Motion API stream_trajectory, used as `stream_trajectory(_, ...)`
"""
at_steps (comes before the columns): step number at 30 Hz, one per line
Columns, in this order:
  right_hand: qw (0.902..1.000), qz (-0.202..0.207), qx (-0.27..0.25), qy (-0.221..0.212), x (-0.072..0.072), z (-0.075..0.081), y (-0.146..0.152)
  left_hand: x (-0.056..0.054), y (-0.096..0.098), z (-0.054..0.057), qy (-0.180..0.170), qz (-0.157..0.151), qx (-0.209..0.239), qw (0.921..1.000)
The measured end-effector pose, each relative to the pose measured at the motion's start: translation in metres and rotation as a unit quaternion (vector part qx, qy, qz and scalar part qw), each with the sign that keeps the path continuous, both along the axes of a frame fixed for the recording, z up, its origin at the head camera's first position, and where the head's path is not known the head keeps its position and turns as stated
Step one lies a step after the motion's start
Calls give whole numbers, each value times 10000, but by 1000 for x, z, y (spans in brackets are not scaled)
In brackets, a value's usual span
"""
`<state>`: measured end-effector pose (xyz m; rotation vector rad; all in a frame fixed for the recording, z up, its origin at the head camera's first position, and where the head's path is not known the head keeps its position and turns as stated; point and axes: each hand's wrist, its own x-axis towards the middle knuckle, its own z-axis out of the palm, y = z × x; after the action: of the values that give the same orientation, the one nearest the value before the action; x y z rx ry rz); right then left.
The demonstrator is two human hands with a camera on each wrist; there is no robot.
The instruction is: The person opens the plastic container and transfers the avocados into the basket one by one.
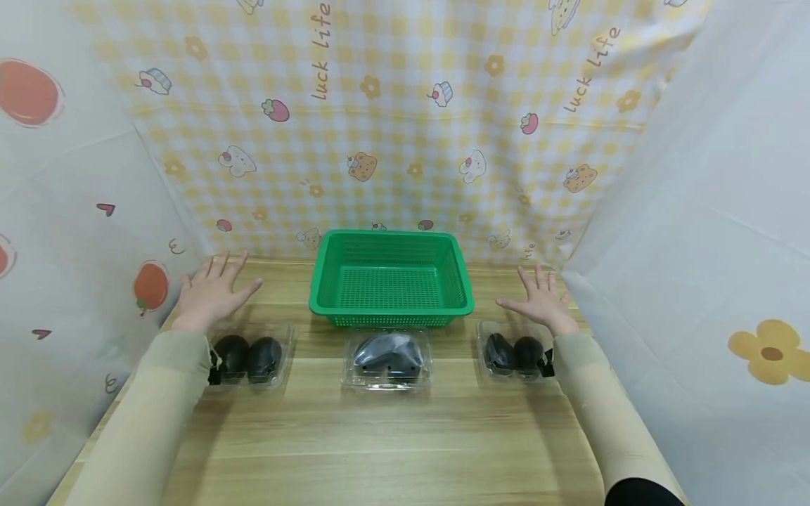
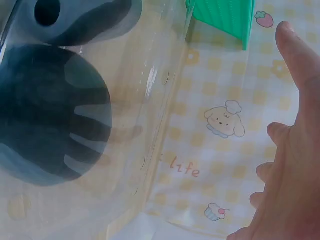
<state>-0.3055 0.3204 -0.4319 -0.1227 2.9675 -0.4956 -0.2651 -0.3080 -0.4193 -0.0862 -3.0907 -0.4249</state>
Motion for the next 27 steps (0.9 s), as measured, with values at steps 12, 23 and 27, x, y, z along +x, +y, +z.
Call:
stream_trajectory(12,9959,584,-59,682,26,9,-36,12,17,-7,803,-242,371,9958)
stream_trajectory(23,9790,1514,-651,1197,67,8,-97,39,65,-20,1267,-844,685,9860)
stream_trajectory(27,9675,1951,-879,1347,81,6,-119,47,83,-26,1464,-1117,916,9786)
